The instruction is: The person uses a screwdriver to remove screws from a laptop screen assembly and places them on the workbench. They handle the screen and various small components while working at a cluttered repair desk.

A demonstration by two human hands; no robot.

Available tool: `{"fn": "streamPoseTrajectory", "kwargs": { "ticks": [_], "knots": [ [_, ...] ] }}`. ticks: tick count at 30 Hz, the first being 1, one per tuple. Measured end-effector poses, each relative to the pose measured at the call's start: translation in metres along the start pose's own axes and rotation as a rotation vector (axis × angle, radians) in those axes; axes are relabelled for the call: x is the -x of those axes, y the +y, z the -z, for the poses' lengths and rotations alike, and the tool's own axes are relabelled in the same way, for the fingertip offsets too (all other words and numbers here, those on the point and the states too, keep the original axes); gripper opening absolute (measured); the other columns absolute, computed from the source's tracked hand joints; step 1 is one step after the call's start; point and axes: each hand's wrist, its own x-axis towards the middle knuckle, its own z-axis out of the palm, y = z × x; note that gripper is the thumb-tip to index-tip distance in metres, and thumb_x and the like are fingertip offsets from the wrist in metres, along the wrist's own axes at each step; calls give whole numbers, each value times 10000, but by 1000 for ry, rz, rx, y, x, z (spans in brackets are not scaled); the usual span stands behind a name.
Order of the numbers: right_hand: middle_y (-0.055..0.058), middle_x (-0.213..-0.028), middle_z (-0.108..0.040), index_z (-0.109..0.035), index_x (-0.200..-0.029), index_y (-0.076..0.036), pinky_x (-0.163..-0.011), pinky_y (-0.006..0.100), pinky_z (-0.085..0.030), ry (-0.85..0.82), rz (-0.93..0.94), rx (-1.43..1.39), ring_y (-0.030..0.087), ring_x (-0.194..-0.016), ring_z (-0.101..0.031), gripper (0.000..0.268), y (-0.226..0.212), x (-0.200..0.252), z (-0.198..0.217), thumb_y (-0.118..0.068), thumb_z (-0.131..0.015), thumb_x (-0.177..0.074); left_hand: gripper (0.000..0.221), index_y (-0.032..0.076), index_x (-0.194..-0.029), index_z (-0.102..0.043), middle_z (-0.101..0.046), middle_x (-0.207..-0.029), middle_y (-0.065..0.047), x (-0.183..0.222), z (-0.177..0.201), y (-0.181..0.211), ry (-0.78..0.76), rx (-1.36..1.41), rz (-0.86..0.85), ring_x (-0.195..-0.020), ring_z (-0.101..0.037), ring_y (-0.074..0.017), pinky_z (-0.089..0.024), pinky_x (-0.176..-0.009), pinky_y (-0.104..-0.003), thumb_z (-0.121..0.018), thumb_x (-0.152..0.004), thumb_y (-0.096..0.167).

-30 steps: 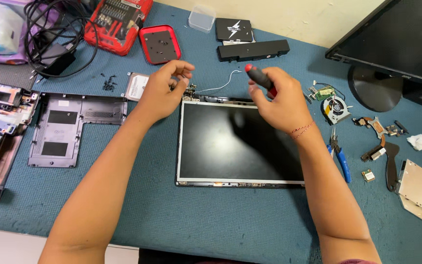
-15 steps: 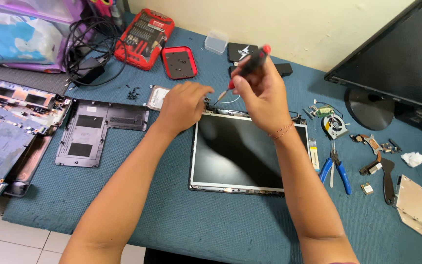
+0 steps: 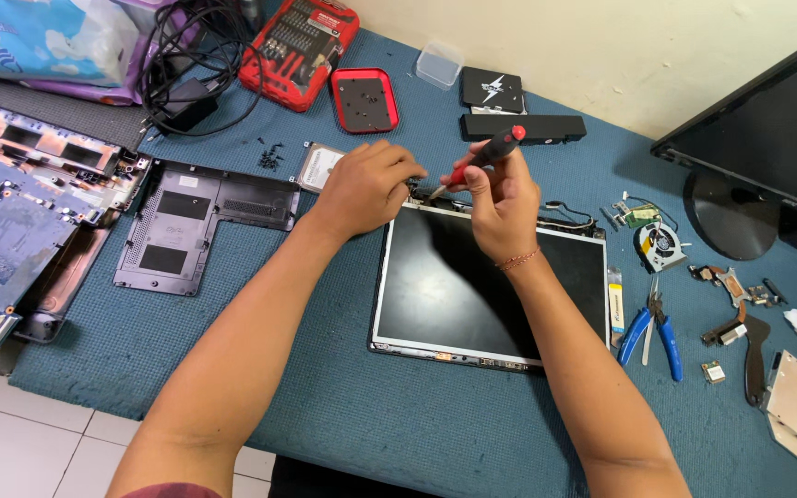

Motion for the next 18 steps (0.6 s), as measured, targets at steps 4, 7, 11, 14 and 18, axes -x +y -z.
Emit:
{"fn": "streamPoseTrajectory", "kwargs": {
  "ticks": [4, 7, 11, 14, 18],
  "knots": [
    [277, -1006, -656, -482, -1252, 99, -702, 459, -666, 23, 27, -35, 363, -823, -754, 260, -1, 0, -6, -100, -510, -1085, 261, 178, -991, -760, -657, -909, 7, 1, 0, -3, -14, -30, -7, -872, -624, -198, -496, -764, -331, -609, -828, 39],
    [272, -1009, -648, -478, -1259, 102, -707, 472, -664, 20, 30, -27, 370, -827, -752, 263, 4, 1, -7, -94, -510, -1087, 237, 177, -976, -757, -655, -916, 5, 3, -2, -5, -10, -40, -19, -889, -624, -201, -500, -766, -338, -626, -835, 38],
    [269, -1011, -652, -481, -1259, 108, -709, 472, -666, 23, 35, -20, 367, -828, -755, 266, 3, 0, -10, -90, -512, -1086, 215, 172, -970, -751, -655, -921, 7, 2, 0, -5, -17, -41, -30, -897, -623, -197, -504, -778, -335, -638, -842, 42],
    [273, -1012, -652, -480, -1259, 110, -708, 475, -666, 20, 36, -22, 372, -825, -755, 272, 4, 0, -10, -95, -518, -1085, 233, 163, -964, -753, -650, -903, -2, 0, 3, -2, -32, -35, -13, -879, -618, -200, -500, -779, -335, -621, -835, 21],
    [254, -1019, -637, -475, -1276, 98, -724, 461, -661, 9, 23, -40, 352, -842, -750, 298, 9, 1, -10, -125, -520, -1084, 240, 157, -971, -753, -653, -893, -13, -3, 7, 2, -45, -20, -4, -869, -628, -215, -507, -780, -352, -623, -825, 16]
  ]
}}
